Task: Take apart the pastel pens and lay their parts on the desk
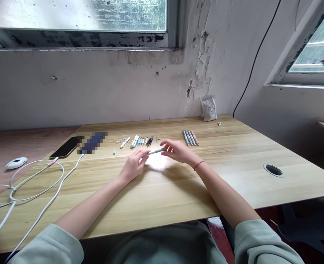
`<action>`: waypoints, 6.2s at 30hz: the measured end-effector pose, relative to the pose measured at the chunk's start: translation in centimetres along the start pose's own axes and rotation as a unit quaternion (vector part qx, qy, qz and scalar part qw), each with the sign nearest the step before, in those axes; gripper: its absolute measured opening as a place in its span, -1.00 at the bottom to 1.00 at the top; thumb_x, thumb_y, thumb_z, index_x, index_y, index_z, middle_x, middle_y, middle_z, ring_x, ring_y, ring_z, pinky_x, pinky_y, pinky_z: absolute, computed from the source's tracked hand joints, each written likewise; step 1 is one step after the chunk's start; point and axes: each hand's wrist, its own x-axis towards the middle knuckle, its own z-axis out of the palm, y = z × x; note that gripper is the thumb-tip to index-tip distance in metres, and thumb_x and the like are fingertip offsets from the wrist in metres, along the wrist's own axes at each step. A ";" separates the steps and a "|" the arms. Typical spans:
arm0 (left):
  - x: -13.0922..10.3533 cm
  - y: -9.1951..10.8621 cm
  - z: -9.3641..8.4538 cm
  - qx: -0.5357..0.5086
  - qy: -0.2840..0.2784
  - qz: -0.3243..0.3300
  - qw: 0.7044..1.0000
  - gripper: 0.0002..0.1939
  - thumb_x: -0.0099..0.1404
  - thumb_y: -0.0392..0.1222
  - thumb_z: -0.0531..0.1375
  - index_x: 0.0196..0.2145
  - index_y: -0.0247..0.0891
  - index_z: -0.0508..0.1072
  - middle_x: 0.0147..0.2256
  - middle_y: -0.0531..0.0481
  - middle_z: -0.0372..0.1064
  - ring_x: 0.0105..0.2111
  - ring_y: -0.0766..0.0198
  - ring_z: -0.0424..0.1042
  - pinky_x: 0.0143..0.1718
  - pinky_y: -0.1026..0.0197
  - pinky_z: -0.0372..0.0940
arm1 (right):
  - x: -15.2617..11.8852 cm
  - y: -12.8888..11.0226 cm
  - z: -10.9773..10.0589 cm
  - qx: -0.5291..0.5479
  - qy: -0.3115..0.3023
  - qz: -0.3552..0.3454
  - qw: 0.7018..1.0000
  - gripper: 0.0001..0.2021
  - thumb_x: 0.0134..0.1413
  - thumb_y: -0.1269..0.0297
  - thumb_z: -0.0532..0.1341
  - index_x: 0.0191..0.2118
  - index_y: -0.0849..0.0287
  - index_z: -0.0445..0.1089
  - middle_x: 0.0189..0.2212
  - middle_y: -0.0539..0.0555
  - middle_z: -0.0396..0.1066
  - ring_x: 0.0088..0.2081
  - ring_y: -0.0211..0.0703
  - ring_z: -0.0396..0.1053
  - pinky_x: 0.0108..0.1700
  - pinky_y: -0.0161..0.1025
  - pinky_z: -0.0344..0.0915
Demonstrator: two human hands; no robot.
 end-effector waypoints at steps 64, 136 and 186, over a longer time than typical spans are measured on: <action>-0.3 4.3 -0.3 -0.505 -0.279 -0.249 0.778 -0.54 0.20 0.07 0.18 -0.09 -0.33 0.39 -0.26 -0.14 0.42 -0.36 0.30 0.43 -0.27 0.20 0.30 | 0.3 -2.1 3.5 0.310 0.152 0.076 0.935 -0.64 -0.04 0.04 0.23 -0.21 0.10 0.14 -0.56 -0.12 0.28 -0.56 -0.29 0.32 -0.50 -0.28 0.36; 0.2 3.2 0.1 -0.487 0.017 -0.325 0.811 -0.69 0.15 -0.03 0.24 -0.22 -0.29 0.39 -0.22 -0.05 0.36 -0.22 0.25 0.44 -0.08 0.11 0.35 | 0.0 -1.8 5.2 0.047 0.033 -0.036 0.998 -0.84 0.13 0.20 0.13 -0.25 0.13 0.36 -0.39 0.03 0.42 -0.44 -0.26 0.33 -0.39 -0.28 0.28; -0.5 2.9 0.0 -0.167 -0.125 -0.101 0.973 -0.70 0.34 -0.16 -0.10 -0.13 -0.22 0.37 -0.51 0.09 0.25 -0.53 0.34 0.19 -0.40 0.31 0.10 | -1.3 9.4 -4.1 -0.297 0.204 0.263 0.895 -0.74 0.07 0.24 0.04 -0.47 0.21 0.40 -0.48 0.15 0.44 -0.45 -0.16 0.29 -0.45 -0.29 0.00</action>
